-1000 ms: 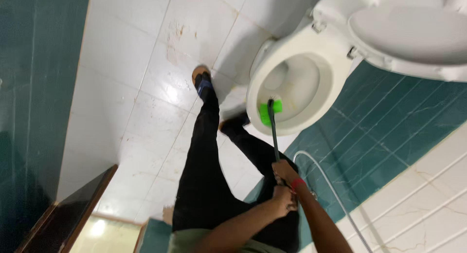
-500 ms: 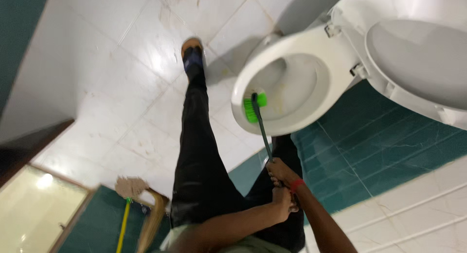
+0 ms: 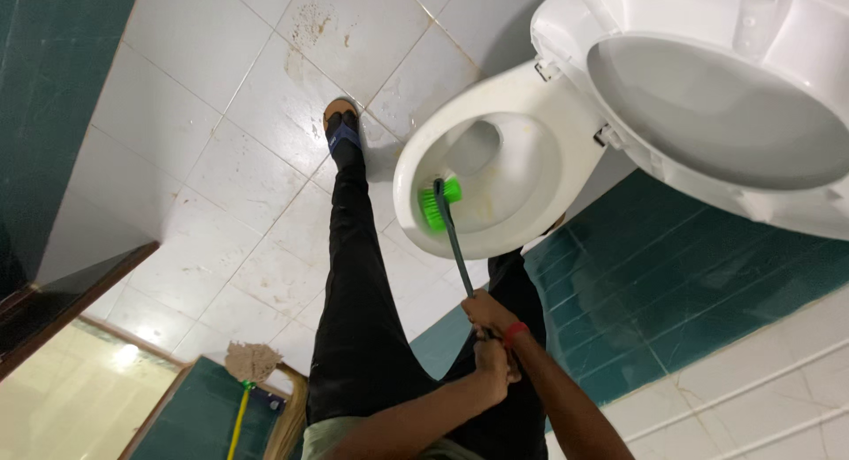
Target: The person picks up a bottle of cleaner from a shelf, applies the liquid into a toilet bowl, and then scrubs the interior surface of the bowl using a brush.
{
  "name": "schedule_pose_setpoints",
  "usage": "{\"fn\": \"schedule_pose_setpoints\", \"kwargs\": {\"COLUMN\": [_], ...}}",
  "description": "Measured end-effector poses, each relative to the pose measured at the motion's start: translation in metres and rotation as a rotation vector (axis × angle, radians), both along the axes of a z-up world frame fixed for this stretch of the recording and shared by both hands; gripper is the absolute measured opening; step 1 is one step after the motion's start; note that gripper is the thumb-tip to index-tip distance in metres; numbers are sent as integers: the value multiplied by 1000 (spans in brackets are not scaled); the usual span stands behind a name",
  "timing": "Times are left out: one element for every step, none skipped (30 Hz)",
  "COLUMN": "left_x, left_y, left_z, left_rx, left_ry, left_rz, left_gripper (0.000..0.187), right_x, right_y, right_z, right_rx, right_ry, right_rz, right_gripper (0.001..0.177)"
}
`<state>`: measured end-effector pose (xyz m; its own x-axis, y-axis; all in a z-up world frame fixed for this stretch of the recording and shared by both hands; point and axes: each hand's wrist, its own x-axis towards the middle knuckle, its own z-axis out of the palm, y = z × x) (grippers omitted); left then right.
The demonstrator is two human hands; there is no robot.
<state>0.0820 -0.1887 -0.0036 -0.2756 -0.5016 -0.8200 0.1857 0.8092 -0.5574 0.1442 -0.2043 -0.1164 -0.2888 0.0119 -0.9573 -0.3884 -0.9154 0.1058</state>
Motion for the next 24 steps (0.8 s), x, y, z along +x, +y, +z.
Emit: {"fn": "schedule_pose_setpoints", "kwargs": {"left_x": [-8,-12,-17,-17,-7,10,24,38,46,46,44,44,48,49,46,51,58,68,80,87,87,86,83,72], "left_y": [-11,-18,-27,-35,-34,-29,-25,-20,-20,-25,-31,-30,-31,-31,-25,-21,-15,-7,3,11,16,23,29,33], "left_z": [-4,-2,-1,-3,-16,-35,-49,-62,-65,-61,-52,-40,-22,-2,11,21,26,23,13,7,7,1,-5,-2], "left_rx": [-4,35,76,59,56,60,64,114,162,159,107,60,48,34,34,50,65,66,70,76,73,24,-20,-23], "left_ry": [9,-68,-144,-127,-56,11,79,17,-46,-50,30,110,98,89,87,12,-64,-66,30,129,129,36,-58,-52], "left_rz": [-10,64,138,130,136,145,154,49,-56,-63,83,226,170,113,102,184,267,269,218,173,178,222,267,266], "left_gripper": [42,40,42,42,40,37,35,27,20,20,26,32,30,27,27,37,48,48,41,37,37,45,54,54], "right_x": [-9,-14,-10,-5,4,17,18,23,29,38,48,55,56,54,51,54,56,60,65,70,72,73,74,69], "right_y": [-11,-16,-18,-21,-19,-13,-16,-14,-12,-8,-2,2,2,5,10,12,13,17,24,24,22,28,36,41], "right_z": [4,-2,-19,-35,-47,-61,-64,-68,-66,-66,-56,-37,-11,11,25,32,33,24,7,-3,-6,-10,-13,-5], "right_rx": [8,27,243,509,746,854,846,647,447,252,58,59,18,-25,-25,-22,-18,-17,106,227,224,118,13,11], "right_ry": [20,30,11,-54,-146,-201,-187,-127,-68,-20,29,24,32,42,40,36,32,30,44,59,59,-18,-95,-89], "right_rz": [19,47,176,351,520,604,594,483,372,261,148,138,132,125,115,127,139,140,284,430,435,447,456,455], "right_gripper": [22,21,21,20,20,19,19,23,26,30,34,34,28,23,23,20,19,19,28,40,40,38,36,36]}}
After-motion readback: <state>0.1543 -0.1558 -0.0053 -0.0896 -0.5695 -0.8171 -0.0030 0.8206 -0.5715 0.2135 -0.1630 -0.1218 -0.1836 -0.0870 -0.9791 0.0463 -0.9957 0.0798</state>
